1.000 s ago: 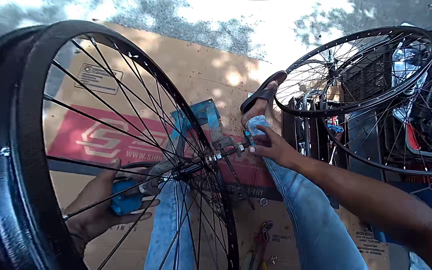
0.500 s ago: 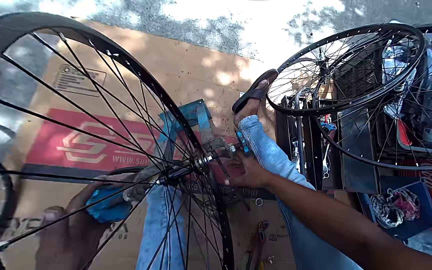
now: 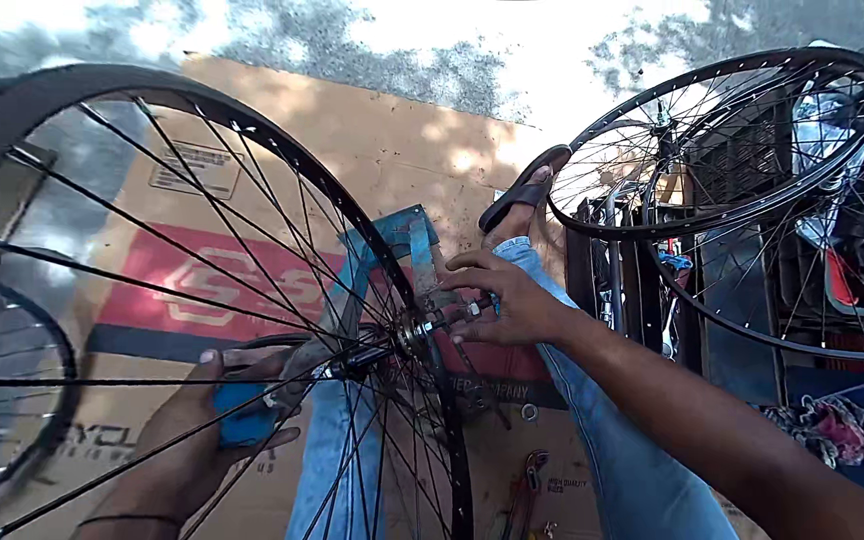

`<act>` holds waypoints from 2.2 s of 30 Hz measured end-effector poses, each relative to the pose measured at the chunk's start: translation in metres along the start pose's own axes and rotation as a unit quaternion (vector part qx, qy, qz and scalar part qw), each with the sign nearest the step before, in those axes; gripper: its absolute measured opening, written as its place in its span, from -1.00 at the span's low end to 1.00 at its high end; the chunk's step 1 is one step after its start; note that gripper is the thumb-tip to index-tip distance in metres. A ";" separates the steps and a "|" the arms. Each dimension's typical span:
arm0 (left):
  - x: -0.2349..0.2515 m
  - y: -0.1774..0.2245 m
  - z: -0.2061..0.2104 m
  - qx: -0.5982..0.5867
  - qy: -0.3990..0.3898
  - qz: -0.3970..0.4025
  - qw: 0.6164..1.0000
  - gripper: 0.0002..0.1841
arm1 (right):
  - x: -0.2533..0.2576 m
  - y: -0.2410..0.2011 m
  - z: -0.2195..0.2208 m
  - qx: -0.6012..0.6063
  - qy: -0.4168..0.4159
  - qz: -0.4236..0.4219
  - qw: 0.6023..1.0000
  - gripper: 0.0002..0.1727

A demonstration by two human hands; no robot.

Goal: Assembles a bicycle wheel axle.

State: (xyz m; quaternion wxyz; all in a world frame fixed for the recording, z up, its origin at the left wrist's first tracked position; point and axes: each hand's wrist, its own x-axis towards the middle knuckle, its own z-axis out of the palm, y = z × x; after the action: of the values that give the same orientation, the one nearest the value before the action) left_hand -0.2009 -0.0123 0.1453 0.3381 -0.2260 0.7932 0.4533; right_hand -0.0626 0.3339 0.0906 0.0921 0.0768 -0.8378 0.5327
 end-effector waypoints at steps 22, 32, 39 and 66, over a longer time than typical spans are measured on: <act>0.020 -0.048 0.011 0.020 0.053 0.537 0.842 -0.45 | -0.011 0.018 0.003 0.059 0.056 0.012 0.997 -0.77; 0.006 0.012 0.000 0.077 -0.029 0.105 0.991 -0.16 | -0.005 0.008 0.005 0.057 0.043 0.039 0.997 -0.79; 0.031 -0.071 0.001 0.071 0.051 0.602 0.794 -0.29 | -0.006 0.008 0.002 0.064 0.041 0.053 0.996 -0.79; 0.049 -0.068 -0.005 0.063 0.068 0.607 0.789 -0.27 | -0.005 0.006 0.004 0.060 0.033 0.058 0.996 -0.81</act>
State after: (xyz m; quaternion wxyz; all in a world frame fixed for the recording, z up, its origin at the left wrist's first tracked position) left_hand -0.1904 -0.0523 0.0725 -0.0481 0.2937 0.8146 0.4978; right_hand -0.0598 0.3327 0.0826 0.0837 0.0160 -0.8037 0.5889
